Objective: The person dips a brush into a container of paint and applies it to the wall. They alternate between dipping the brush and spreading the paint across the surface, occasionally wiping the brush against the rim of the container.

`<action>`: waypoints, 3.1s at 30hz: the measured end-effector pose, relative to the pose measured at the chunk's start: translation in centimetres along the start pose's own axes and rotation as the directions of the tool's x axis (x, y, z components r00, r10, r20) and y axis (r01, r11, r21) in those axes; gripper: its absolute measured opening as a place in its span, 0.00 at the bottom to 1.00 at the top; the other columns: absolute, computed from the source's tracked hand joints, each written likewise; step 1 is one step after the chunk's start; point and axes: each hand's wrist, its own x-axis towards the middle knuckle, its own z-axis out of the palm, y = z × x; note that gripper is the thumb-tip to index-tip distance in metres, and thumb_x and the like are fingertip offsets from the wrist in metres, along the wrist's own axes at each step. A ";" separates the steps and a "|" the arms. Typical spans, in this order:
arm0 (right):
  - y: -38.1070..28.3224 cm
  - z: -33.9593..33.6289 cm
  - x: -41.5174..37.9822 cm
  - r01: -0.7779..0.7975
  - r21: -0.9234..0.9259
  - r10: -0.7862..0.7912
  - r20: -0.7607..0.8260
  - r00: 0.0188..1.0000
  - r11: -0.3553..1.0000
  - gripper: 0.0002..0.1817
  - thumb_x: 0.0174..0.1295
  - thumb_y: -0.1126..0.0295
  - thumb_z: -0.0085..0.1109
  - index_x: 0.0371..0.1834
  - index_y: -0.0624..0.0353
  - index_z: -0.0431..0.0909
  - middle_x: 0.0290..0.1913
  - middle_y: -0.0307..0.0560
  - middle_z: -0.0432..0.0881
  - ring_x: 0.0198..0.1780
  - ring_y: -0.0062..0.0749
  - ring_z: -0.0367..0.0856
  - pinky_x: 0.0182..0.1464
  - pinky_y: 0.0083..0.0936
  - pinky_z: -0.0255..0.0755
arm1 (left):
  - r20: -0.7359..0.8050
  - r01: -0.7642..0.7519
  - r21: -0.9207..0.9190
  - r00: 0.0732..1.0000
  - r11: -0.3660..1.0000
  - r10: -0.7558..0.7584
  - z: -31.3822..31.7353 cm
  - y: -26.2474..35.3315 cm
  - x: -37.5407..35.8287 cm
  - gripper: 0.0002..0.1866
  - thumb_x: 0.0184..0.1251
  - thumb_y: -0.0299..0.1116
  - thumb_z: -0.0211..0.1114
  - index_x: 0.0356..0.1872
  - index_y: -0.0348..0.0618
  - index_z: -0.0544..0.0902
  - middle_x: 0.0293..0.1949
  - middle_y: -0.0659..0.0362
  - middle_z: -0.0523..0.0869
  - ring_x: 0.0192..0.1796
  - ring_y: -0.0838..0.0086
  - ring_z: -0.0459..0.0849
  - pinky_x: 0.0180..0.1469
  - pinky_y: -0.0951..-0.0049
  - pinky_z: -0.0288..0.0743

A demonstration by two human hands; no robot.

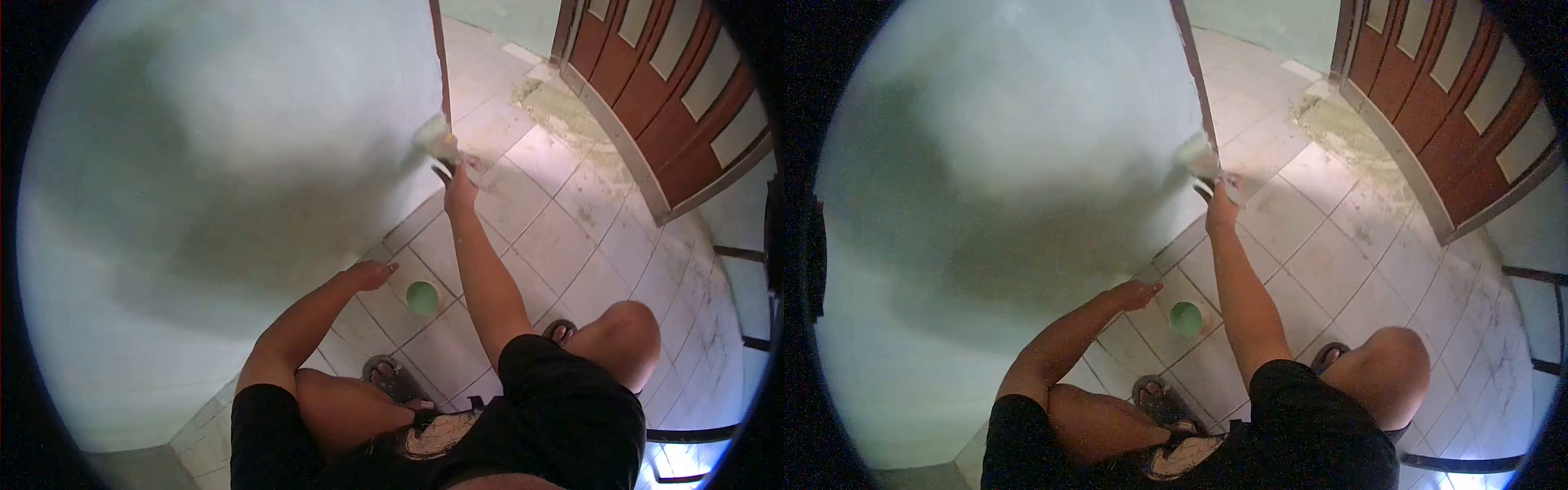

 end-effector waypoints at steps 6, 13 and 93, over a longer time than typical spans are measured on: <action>4.4 -9.0 -1.1 -0.345 -0.333 0.242 -0.315 0.918 0.877 0.11 0.63 0.68 0.49 0.46 0.54 0.63 0.41 0.51 0.75 0.39 0.39 0.79 0.36 0.33 0.79 | -0.105 -0.167 -0.009 0.981 0.986 0.165 3.1 -3.4 3.1 0.35 0.69 0.56 0.29 0.41 0.35 0.79 0.31 0.47 0.82 0.40 0.57 0.81 0.50 0.60 0.71; -2.7 6.5 -1.7 -0.006 -0.280 -0.016 -0.075 0.997 0.960 0.06 0.61 0.73 0.47 0.39 0.61 0.65 0.36 0.48 0.76 0.34 0.31 0.79 0.35 0.29 0.78 | 0.034 0.086 -0.238 0.996 0.968 -0.080 2.7 -4.2 4.5 0.39 0.65 0.62 0.31 0.40 0.34 0.79 0.29 0.47 0.83 0.36 0.62 0.82 0.45 0.64 0.73; -2.1 -7.5 -10.6 0.534 -0.833 0.891 0.345 0.296 0.145 0.17 0.55 0.62 0.54 0.41 0.63 0.79 0.36 0.60 0.81 0.40 0.52 0.80 0.43 0.36 0.72 | 0.237 -0.008 -0.172 0.970 0.985 0.049 9.3 -6.7 8.9 0.37 0.53 0.49 0.62 0.62 0.39 0.63 0.56 0.46 0.72 0.59 0.57 0.70 0.58 0.62 0.64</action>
